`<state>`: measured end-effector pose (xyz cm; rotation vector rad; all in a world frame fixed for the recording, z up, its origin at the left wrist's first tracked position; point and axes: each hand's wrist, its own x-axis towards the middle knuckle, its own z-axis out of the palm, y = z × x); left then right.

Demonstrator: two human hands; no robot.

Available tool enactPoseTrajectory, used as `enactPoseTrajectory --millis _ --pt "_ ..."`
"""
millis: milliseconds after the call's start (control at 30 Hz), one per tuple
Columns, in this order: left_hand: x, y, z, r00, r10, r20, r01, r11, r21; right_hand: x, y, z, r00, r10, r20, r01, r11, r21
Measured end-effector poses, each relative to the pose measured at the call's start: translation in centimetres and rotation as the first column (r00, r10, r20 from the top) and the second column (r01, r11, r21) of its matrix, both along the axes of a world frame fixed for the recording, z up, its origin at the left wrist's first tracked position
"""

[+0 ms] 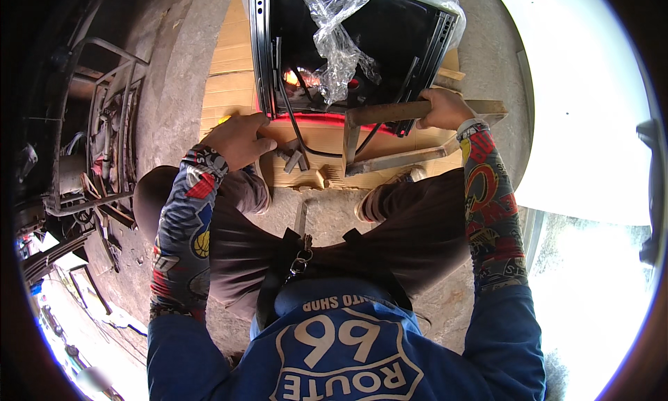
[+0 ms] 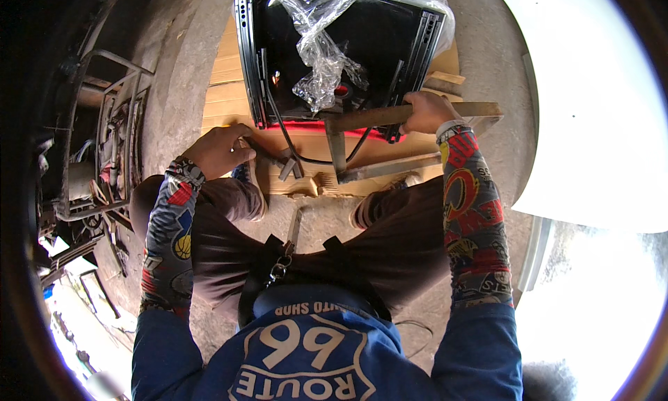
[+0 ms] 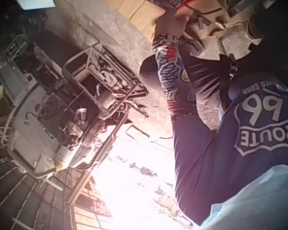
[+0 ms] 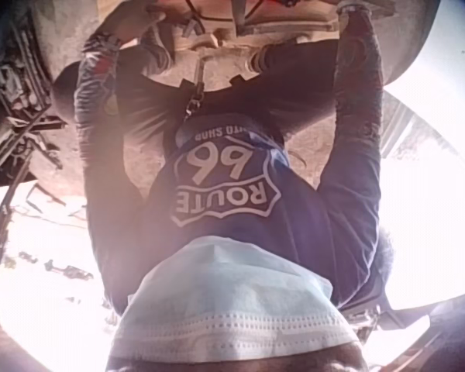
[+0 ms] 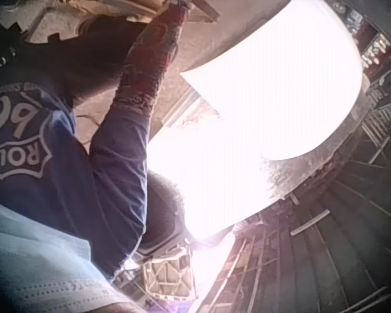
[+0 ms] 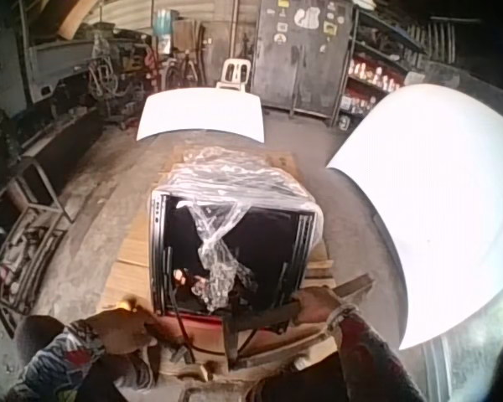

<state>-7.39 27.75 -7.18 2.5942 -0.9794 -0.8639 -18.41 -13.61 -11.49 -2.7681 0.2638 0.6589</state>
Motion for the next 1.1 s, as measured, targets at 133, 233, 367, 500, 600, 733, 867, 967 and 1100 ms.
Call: enactPoseTrajectory --millis 133,233,367,500,600,733,867,967,1100 --pt "0.0 0.1 0.0 1.000 -0.002 0.011 0.002 1.000 -0.004 -0.1 0.0 -0.2 0.999 0.016 0.029 -0.016 1.000 -0.019" --pt "-0.1 0.1 0.0 1.000 0.004 0.012 -0.004 1.000 0.000 -0.1 -0.1 -0.1 1.000 0.019 0.025 -0.018 1.000 -0.010" --pt "-0.2 -0.1 0.4 1.000 0.004 0.010 -0.004 1.000 0.009 0.0 0.0 0.0 1.000 0.011 0.011 -0.011 1.000 -0.002" --pt "-0.1 -0.4 0.8 0.999 0.020 -0.045 -0.017 0.997 0.075 -0.3 0.2 0.1 0.997 0.023 0.074 -0.023 1.000 0.001" --pt "-0.1 -0.5 1.0 0.999 0.017 -0.046 -0.014 0.997 0.074 -0.3 0.3 0.1 0.996 0.023 0.081 -0.023 1.000 0.000" --pt "-0.1 -0.5 0.9 0.999 0.012 -0.046 -0.009 0.997 0.072 -0.3 0.3 0.1 0.997 0.012 0.070 -0.012 1.000 0.007" --pt "-0.1 -0.4 0.9 0.999 0.006 -0.045 -0.003 0.997 0.075 -0.2 0.4 0.2 0.998 0.011 0.064 -0.011 1.000 0.001" --pt "-0.1 -0.4 0.9 0.999 0.011 -0.054 -0.007 0.997 0.078 -0.2 0.4 0.4 0.998 0.007 0.055 -0.007 1.000 0.010" --pt "-0.1 -0.5 1.0 0.999 0.008 -0.043 -0.004 0.996 0.091 -0.2 0.5 0.5 0.999 -0.002 0.050 0.001 1.000 0.014"
